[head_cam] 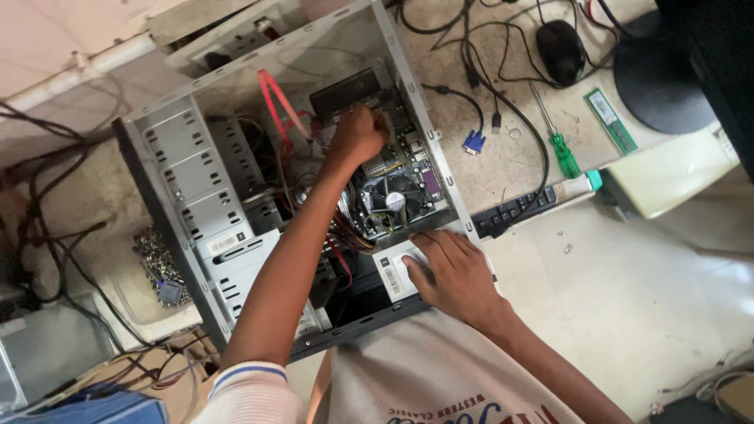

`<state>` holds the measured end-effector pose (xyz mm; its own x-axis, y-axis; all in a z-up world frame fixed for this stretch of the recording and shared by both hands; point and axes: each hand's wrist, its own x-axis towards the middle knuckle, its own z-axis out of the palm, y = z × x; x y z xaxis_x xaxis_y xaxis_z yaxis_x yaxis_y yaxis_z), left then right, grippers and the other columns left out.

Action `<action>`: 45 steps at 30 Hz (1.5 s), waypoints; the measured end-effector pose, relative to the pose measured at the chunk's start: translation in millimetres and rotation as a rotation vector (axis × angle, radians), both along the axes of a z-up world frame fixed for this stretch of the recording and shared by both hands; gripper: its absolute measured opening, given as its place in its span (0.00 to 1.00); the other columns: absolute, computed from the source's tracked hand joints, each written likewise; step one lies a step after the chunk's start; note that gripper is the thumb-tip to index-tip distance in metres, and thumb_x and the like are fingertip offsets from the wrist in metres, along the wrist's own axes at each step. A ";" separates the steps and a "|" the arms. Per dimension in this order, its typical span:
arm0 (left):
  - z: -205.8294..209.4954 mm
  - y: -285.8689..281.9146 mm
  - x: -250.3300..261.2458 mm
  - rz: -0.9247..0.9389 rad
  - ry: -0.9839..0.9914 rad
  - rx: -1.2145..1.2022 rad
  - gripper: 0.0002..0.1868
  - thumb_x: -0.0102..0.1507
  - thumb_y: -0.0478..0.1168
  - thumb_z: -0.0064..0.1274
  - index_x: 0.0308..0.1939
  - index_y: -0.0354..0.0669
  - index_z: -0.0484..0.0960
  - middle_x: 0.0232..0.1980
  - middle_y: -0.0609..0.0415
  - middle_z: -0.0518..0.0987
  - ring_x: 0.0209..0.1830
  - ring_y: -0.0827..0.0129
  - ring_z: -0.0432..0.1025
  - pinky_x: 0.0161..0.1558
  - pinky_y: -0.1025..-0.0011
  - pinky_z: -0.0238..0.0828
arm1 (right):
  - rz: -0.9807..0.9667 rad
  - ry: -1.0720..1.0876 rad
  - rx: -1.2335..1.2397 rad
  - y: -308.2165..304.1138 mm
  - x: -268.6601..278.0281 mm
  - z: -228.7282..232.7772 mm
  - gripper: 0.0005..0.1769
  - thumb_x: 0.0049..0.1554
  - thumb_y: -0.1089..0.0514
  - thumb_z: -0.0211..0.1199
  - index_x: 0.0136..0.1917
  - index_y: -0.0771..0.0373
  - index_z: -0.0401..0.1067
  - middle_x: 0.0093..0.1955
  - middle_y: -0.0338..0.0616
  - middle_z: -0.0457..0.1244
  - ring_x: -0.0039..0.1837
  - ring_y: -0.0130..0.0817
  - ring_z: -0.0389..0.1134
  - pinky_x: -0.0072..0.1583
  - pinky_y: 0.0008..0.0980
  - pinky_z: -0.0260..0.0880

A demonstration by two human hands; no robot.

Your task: The person is working inside an open desktop computer case, manipulating various internal cables and components. They connect and disconnect power and data cables to the motherboard and hard drive, organizing the wiring within the chassis. The task involves troubleshooting or assembling the internal connections of the computer.

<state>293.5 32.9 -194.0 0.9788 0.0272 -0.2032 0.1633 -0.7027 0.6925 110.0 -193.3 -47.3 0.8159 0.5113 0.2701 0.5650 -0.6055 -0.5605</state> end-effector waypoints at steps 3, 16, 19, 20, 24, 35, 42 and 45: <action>-30.8 7.4 1.8 -0.060 0.046 -0.010 0.10 0.52 0.40 0.57 0.32 0.37 0.86 0.34 0.33 0.81 0.38 0.42 0.80 0.41 0.52 0.76 | 0.008 0.031 -0.041 -0.7 0.5 0.6 0.21 0.55 0.55 0.69 0.57 0.68 0.72 0.51 0.51 0.67 0.49 0.48 0.70 0.53 0.42 0.72; -20.0 -16.5 -19.6 0.069 0.251 0.121 0.13 0.55 0.47 0.57 0.31 0.42 0.89 0.34 0.40 0.84 0.37 0.47 0.80 0.45 0.56 0.76 | -0.011 0.031 0.021 0.1 1.7 1.3 0.20 0.55 0.55 0.69 0.57 0.68 0.71 0.54 0.52 0.67 0.52 0.47 0.71 0.56 0.42 0.72; -32.2 -16.5 -25.5 0.080 0.191 0.148 0.17 0.60 0.51 0.56 0.33 0.40 0.87 0.34 0.39 0.84 0.36 0.47 0.81 0.44 0.56 0.77 | -0.012 0.029 0.011 -0.7 0.3 -1.3 0.20 0.55 0.55 0.69 0.57 0.68 0.71 0.54 0.51 0.67 0.52 0.47 0.71 0.58 0.42 0.72; -34.2 -16.2 -26.8 0.085 0.173 0.147 0.17 0.59 0.51 0.56 0.33 0.40 0.88 0.35 0.40 0.84 0.36 0.47 0.81 0.43 0.56 0.77 | -0.012 0.029 0.004 -0.9 0.3 -1.6 0.21 0.55 0.54 0.70 0.57 0.67 0.71 0.54 0.52 0.67 0.52 0.47 0.71 0.58 0.43 0.72; -32.0 -19.3 -31.7 0.163 0.202 0.136 0.18 0.59 0.53 0.58 0.31 0.42 0.88 0.34 0.40 0.84 0.37 0.46 0.80 0.44 0.56 0.76 | -0.021 0.021 0.001 -0.4 -1.0 -3.1 0.21 0.55 0.53 0.70 0.57 0.67 0.71 0.55 0.51 0.67 0.53 0.47 0.71 0.58 0.43 0.71; -11.3 -27.2 -30.2 0.148 0.195 0.100 0.18 0.58 0.49 0.59 0.29 0.35 0.86 0.36 0.37 0.84 0.40 0.46 0.81 0.46 0.57 0.77 | -0.016 0.042 0.003 -0.6 -1.1 -2.7 0.20 0.55 0.53 0.69 0.57 0.66 0.72 0.56 0.51 0.67 0.55 0.47 0.71 0.58 0.41 0.71; -44.0 -27.8 -11.1 0.122 0.225 0.180 0.12 0.58 0.41 0.60 0.30 0.32 0.85 0.35 0.34 0.83 0.39 0.50 0.80 0.41 0.60 0.77 | -0.008 0.030 -0.028 0.3 0.5 2.4 0.20 0.55 0.52 0.69 0.56 0.65 0.72 0.55 0.50 0.67 0.54 0.47 0.70 0.59 0.42 0.71; -68.7 -26.7 -3.1 0.134 0.376 0.118 0.13 0.56 0.41 0.60 0.32 0.31 0.84 0.36 0.35 0.83 0.41 0.50 0.80 0.42 0.58 0.77 | 0.004 0.041 -0.016 -0.3 1.5 4.7 0.19 0.56 0.53 0.68 0.56 0.66 0.72 0.55 0.51 0.67 0.53 0.46 0.70 0.57 0.42 0.70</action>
<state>290.3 6.2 -262.7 0.8234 0.1935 -0.5334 0.4843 -0.7294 0.4831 111.6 -193.5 -42.6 0.8242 0.5183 0.2283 0.5441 -0.6128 -0.5731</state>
